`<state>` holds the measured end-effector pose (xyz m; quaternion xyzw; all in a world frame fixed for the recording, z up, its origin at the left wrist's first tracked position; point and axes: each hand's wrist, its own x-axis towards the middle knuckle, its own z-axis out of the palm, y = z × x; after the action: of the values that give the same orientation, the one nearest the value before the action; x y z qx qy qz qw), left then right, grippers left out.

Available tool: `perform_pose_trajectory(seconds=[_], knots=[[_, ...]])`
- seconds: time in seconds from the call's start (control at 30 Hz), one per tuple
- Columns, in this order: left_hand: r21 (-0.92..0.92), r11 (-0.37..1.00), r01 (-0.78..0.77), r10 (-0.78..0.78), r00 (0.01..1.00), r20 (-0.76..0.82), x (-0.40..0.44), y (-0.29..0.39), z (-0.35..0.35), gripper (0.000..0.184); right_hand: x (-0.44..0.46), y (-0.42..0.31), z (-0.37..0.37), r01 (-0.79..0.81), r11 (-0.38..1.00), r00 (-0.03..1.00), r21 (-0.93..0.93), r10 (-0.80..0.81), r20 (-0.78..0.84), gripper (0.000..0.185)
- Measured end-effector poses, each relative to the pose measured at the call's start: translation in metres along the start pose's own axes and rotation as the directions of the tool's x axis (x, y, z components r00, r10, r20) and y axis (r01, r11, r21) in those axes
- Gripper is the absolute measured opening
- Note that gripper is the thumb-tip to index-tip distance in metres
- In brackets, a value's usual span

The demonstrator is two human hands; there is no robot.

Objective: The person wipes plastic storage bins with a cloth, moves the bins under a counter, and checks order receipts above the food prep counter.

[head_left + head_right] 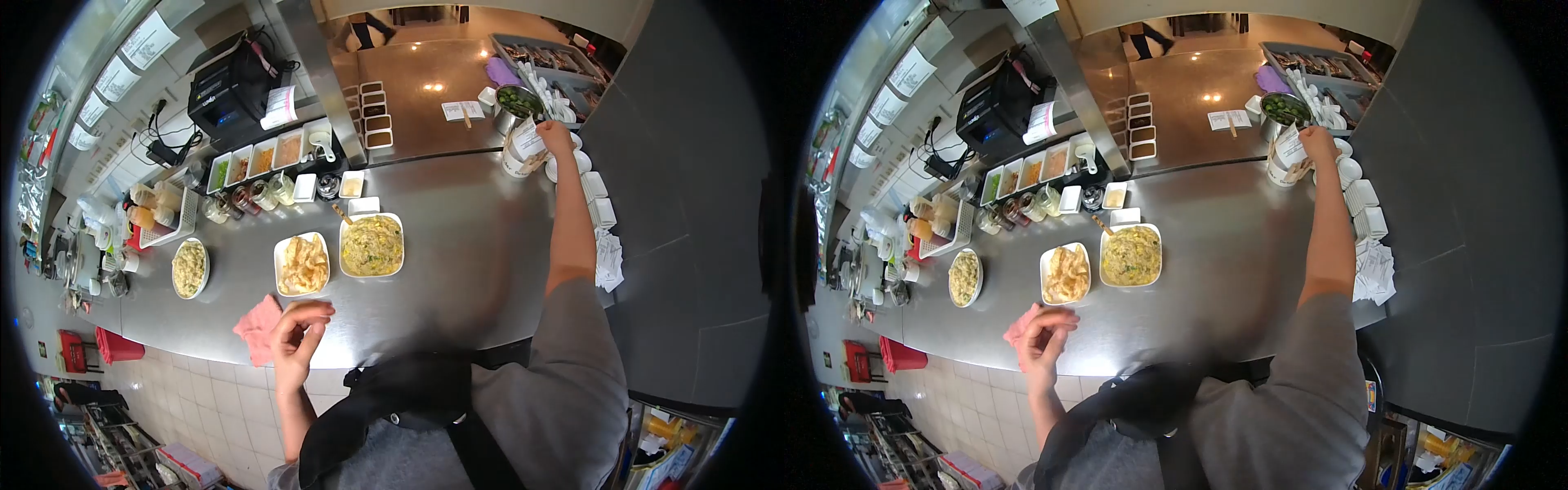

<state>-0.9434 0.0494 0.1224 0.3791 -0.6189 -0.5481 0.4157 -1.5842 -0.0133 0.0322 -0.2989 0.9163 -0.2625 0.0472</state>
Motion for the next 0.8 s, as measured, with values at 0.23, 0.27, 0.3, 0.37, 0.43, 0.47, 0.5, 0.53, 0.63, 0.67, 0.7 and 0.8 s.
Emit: perform_pose_trajectory(seconds=[0.23, 0.27, 0.3, 0.37, 0.43, 0.47, 0.5, 0.53, 0.63, 0.67, 0.7, 0.8], knots=[[-0.323, 0.903, -0.281, 0.405, 0.315, 0.858, 0.001, 0.071, 0.018, 0.017, 0.018, 0.025, 0.047, 0.208, 0.948, 0.962, -0.241, -0.242, -0.123, 0.034], [-0.299, 0.912, -0.282, 0.381, 0.306, 0.873, -0.001, 0.072, 0.020, 0.020, 0.013, 0.018, 0.053, 0.228, 0.926, 0.953, -0.300, -0.275, -0.125, 0.030], [-0.291, 0.905, -0.311, 0.382, 0.289, 0.878, 0.000, 0.074, 0.020, 0.023, 0.002, 0.009, 0.051, 0.215, 0.903, 0.950, -0.372, -0.282, -0.134, 0.029], [-0.241, 0.900, -0.365, 0.356, 0.292, 0.888, -0.004, 0.075, 0.018, 0.030, -0.022, -0.012, 0.043, 0.191, 0.868, 0.943, -0.459, -0.292, -0.161, 0.036], [-0.216, 0.881, -0.421, 0.361, 0.303, 0.882, -0.009, 0.076, 0.019, 0.030, -0.042, -0.032, 0.029, 0.190, 0.866, 0.939, -0.463, -0.297, -0.171, 0.040], [-0.231, 0.879, -0.417, 0.372, 0.296, 0.880, -0.012, 0.074, 0.020, 0.024, -0.055, -0.048, 0.018, 0.171, 0.870, 0.955, -0.463, -0.261, -0.138, 0.038], [-0.217, 0.859, -0.463, 0.373, 0.277, 0.885, -0.016, 0.072, 0.022, 0.020, -0.056, -0.048, 0.019, 0.198, 0.876, 0.948, -0.441, -0.286, -0.142, 0.036], [-0.205, 0.836, -0.508, 0.372, 0.252, 0.893, -0.020, 0.072, 0.022, 0.017, -0.054, -0.053, 0.018, 0.219, 0.882, 0.941, -0.418, -0.304, -0.150, 0.035], [-0.106, 0.788, -0.606, 0.350, 0.300, 0.887, -0.033, 0.079, 0.017, 0.011, -0.096, -0.103, -0.015, 0.346, 0.901, 0.928, -0.261, -0.370, -0.048, 0.029], [-0.091, 0.786, -0.612, 0.348, 0.316, 0.883, -0.035, 0.084, 0.011, 0.011, -0.110, -0.115, -0.021, 0.365, 0.896, 0.921, -0.253, -0.387, -0.044, 0.029], [0.016, 0.768, -0.640, 0.323, 0.409, 0.853, -0.035, 0.091, 0.002, 0.010, -0.122, -0.127, -0.024, 0.467, 0.856, 0.874, -0.223, -0.485, -0.031, 0.027], [0.244, 0.733, -0.634, 0.329, 0.646, 0.689, -0.043, 0.100, -0.034, 0.009, -0.155, -0.160, -0.028, 0.684, 0.721, 0.727, -0.111, -0.686, 0.030, 0.024]])
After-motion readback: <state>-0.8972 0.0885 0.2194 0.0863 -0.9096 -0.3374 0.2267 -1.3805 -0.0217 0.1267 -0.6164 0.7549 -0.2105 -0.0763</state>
